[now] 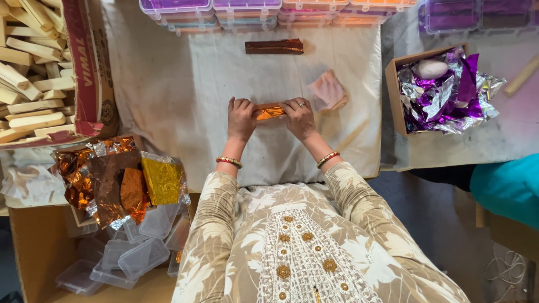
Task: Packaging wooden blocks by wrapping them in paper and foil before placing them into containers.
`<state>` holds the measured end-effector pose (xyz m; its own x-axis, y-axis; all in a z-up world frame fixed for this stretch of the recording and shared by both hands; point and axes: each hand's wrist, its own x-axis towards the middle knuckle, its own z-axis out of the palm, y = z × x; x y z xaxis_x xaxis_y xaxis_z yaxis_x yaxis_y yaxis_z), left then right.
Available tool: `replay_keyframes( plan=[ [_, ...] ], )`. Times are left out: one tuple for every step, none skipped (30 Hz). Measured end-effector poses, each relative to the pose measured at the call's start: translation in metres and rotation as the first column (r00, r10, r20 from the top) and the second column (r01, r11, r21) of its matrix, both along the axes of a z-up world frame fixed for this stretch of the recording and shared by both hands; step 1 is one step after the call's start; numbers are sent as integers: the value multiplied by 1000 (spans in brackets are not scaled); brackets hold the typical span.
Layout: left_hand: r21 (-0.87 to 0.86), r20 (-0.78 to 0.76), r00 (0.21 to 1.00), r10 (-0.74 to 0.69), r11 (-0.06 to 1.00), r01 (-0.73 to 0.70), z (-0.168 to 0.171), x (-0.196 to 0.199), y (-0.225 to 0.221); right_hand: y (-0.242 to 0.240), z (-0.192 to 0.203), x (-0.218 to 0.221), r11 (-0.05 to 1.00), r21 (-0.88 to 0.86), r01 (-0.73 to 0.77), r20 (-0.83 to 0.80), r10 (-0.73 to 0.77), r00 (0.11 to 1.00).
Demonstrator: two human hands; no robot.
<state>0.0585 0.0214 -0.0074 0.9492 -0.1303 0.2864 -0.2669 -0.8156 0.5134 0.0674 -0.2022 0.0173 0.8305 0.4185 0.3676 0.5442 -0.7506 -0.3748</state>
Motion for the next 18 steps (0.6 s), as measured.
replay_keyframes(
  plan=[
    [0,-1,1000,0,1000,0,15,-2,-1,0,1,0,1000,0,0,-1,0,1000],
    [28,-37,999,-26,999,27,30,-3,-1,1,2,1,1000,-4,6,-5,-6,1000],
    [55,-73,996,-51,997,55,45,-3,-1,1,3,3,1000,-8,11,-7,-11,1000],
    [55,-72,996,-50,997,54,37,-5,0,1,3,4,1000,-7,10,-7,-10,1000],
    [90,-77,995,-56,994,63,28,-7,2,1,3,5,1000,4,11,-31,-11,999],
    [125,-83,995,-62,990,72,20,-8,4,1,3,6,1000,15,13,-55,-12,998],
    [124,-86,994,-62,990,73,20,-8,5,0,3,6,1000,14,13,-58,-12,998],
    [119,-84,993,-79,989,88,21,-9,5,-1,4,6,1000,13,5,-69,-4,998],
    [114,-76,993,-94,988,103,22,-5,6,-2,5,9,1000,11,-3,-73,4,997],
    [113,-73,993,-94,988,102,19,-1,5,-3,5,13,1000,9,-3,-69,4,998],
    [109,-66,994,-86,990,92,15,3,5,-4,3,16,1000,11,-4,-72,5,997],
    [104,-60,995,-77,991,83,12,6,4,-5,2,20,1000,13,-5,-74,6,997],
    [104,-58,995,-78,991,84,16,13,3,-5,4,26,1000,12,-4,-73,5,997],
    [82,-50,996,-69,994,73,20,20,1,-5,5,33,1000,16,13,-57,-12,998],
    [60,-42,997,-61,996,63,25,27,0,-5,7,39,999,20,31,-40,-31,999],
    [60,-40,997,-62,996,65,26,36,-1,-5,10,47,999,19,33,-38,-32,999],
    [58,-24,998,-54,997,55,28,46,-2,-4,12,55,999,13,39,-23,-39,999],
    [57,-7,999,-46,997,46,30,56,-2,-4,15,63,999,7,45,-7,-45,999]
  ],
)
